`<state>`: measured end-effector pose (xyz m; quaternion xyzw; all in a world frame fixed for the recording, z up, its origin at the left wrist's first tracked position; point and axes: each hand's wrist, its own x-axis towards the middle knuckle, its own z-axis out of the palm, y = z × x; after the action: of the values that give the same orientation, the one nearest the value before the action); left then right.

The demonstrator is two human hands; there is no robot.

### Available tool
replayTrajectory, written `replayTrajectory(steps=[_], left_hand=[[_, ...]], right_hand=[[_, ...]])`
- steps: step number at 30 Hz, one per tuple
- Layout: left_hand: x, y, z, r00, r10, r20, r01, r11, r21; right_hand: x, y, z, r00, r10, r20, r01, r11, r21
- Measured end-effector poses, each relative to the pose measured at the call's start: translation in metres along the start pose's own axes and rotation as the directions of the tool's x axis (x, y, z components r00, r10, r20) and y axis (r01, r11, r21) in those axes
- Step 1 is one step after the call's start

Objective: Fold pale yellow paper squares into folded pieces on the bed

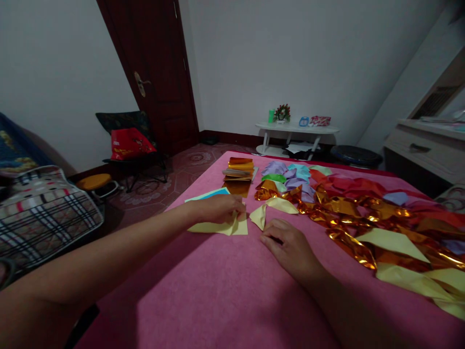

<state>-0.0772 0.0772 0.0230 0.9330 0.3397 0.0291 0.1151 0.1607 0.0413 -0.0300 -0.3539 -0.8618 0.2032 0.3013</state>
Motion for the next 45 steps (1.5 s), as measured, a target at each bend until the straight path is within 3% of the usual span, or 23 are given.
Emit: replayTrajectory(steps=[4,8,10,14,19,25,29,32,35,39,42,45], left_hand=[[-0.014,-0.001,-0.005,0.981,-0.073,-0.182,0.093,0.99,0.102],[-0.029,0.008,-0.027,0.925,-0.056,-0.375,0.144,0.966,0.213],[-0.034,0.014,-0.039,0.901,-0.099,-0.423,0.188,0.967,0.174],[-0.038,0.025,-0.048,0.812,-0.286,-0.508,0.291,0.954,-0.071],[-0.034,0.037,-0.038,0.758,-0.425,-0.494,0.278,0.896,-0.346],[-0.029,0.045,-0.029,0.7,-0.502,-0.509,0.274,0.846,-0.458],[-0.02,0.051,-0.026,0.686,-0.526,-0.502,0.269,0.825,-0.497],[-0.009,0.052,-0.023,0.669,-0.615,-0.418,0.164,0.671,-0.723],[0.0,0.049,-0.015,0.69,-0.656,-0.307,0.003,0.426,-0.905],[0.008,0.045,0.004,0.801,-0.556,-0.223,-0.205,0.095,-0.974],[0.011,0.048,0.021,0.85,-0.476,-0.227,-0.253,0.009,-0.967],[0.011,0.051,0.034,0.881,-0.434,-0.188,-0.221,-0.027,-0.975]], right_hand=[[0.001,0.001,0.001,1.0,-0.001,-0.008,0.002,1.0,0.022],[0.001,0.001,0.001,1.0,0.009,-0.009,-0.009,1.0,0.025],[0.001,-0.002,-0.001,1.0,0.007,-0.01,-0.007,0.999,0.049],[-0.001,-0.009,-0.006,1.0,-0.021,-0.004,0.022,0.979,0.203],[-0.005,-0.011,-0.009,0.999,-0.024,0.033,0.011,0.934,0.358],[-0.007,-0.02,-0.008,0.997,0.015,0.081,-0.053,0.875,0.48],[-0.007,-0.025,-0.004,0.972,0.218,0.091,-0.222,0.71,0.668],[-0.004,-0.019,-0.003,0.9,0.436,-0.022,-0.284,0.623,0.729],[-0.002,-0.007,-0.006,0.818,0.562,-0.122,-0.255,0.546,0.798],[-0.001,0.003,-0.007,0.792,0.606,-0.08,-0.237,0.425,0.874],[-0.001,0.005,-0.005,0.777,0.625,-0.079,-0.221,0.388,0.895],[-0.001,0.006,-0.003,0.76,0.646,-0.072,-0.229,0.371,0.9]])
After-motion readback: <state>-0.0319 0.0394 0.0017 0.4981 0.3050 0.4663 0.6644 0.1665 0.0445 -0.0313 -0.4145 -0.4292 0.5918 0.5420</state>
